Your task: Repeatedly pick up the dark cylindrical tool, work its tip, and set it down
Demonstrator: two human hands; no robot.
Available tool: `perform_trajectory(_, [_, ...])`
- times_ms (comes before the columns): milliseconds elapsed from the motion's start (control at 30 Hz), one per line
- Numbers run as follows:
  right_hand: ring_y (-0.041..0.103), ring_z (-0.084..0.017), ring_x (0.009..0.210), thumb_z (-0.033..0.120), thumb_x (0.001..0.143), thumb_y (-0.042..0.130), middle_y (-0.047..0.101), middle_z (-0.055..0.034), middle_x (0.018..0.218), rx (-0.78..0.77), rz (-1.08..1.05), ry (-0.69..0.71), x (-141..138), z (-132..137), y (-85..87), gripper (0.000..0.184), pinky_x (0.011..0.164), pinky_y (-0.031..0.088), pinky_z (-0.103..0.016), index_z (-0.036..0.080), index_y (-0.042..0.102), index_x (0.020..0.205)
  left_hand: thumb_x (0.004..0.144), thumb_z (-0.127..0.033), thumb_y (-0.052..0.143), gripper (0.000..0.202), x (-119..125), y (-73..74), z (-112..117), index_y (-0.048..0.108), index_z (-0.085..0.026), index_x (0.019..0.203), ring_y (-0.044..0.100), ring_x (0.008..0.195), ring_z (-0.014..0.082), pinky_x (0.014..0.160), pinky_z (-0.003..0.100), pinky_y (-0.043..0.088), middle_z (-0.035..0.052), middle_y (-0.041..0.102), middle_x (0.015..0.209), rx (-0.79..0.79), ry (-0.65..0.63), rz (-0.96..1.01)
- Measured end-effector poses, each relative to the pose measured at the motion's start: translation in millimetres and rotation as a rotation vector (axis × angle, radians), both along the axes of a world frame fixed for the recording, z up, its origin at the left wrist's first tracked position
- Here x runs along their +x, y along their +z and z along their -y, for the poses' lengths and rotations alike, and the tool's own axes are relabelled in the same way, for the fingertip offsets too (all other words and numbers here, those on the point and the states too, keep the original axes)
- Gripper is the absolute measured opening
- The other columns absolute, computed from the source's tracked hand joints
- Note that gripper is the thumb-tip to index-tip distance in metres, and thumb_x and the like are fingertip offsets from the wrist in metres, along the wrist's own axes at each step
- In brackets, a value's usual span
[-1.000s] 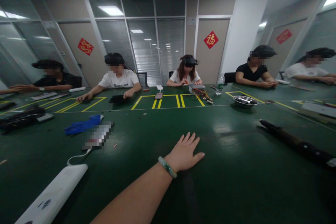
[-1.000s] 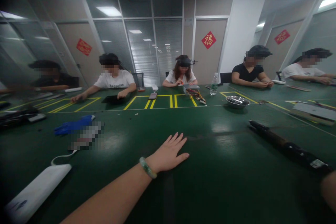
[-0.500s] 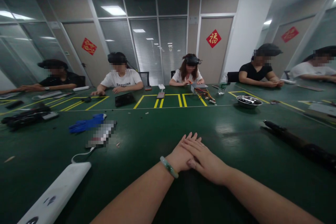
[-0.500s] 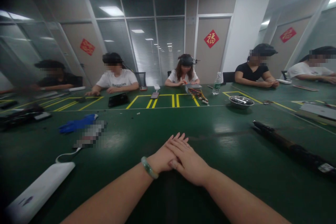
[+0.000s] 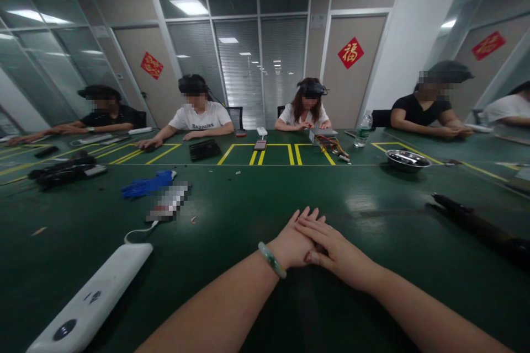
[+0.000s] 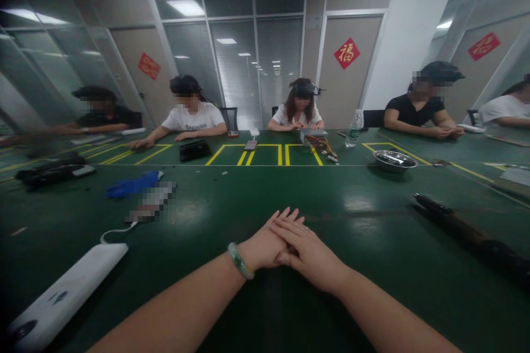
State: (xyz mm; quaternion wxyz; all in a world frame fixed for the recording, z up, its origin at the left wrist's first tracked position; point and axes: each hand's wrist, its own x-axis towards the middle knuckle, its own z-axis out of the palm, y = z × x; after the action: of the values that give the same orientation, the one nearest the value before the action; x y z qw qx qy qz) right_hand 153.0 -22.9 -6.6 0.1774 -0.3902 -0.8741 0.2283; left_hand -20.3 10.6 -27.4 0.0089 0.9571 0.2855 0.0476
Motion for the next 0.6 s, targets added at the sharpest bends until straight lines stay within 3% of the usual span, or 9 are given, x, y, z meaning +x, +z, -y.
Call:
perform_trajectory(300, [0.023, -0.025, 0.141, 0.052, 0.088, 0.058, 0.028, -0.0010, 0.153, -0.007, -0.015, 0.031, 5.5, -6.5, -1.8, 0.065, 0.117, 0.016, -0.045, 0.035, 0.034, 0.146, 0.094, -0.049, 0.039, 0.065, 4.6, -5.0, -1.5, 0.022, -0.022, 0.151, -0.001, 0.146, 0.0301, 0.116, 0.051, 0.006, 0.0058, 0.013, 0.159, 0.007, 0.042, -0.005])
perform_trajectory(500, [0.023, -0.024, 0.141, 0.050, 0.089, 0.058, 0.027, 0.0010, 0.154, -0.029, 0.004, 0.011, 5.4, -3.4, 0.2, 0.064, 0.116, 0.017, -0.047, 0.038, 0.032, 0.146, 0.095, -0.049, 0.036, 0.064, 0.5, -0.7, -0.8, 0.017, -0.026, 0.151, -0.004, 0.146, 0.0279, 0.116, 0.050, 0.005, 0.0028, 0.009, 0.160, 0.000, 0.037, -0.011])
perform_trajectory(600, [0.022, -0.023, 0.141, 0.047, 0.090, 0.056, 0.027, 0.0013, 0.154, -0.021, 0.026, 0.011, 2.2, -2.1, -1.3, 0.063, 0.117, 0.017, -0.047, 0.038, 0.030, 0.147, 0.094, -0.047, 0.038, 0.066, 0.9, 0.5, -1.3, 0.016, -0.023, 0.152, -0.003, 0.146, 0.0284, 0.116, 0.050, 0.004, 0.0052, 0.010, 0.159, -0.028, 0.024, 0.014])
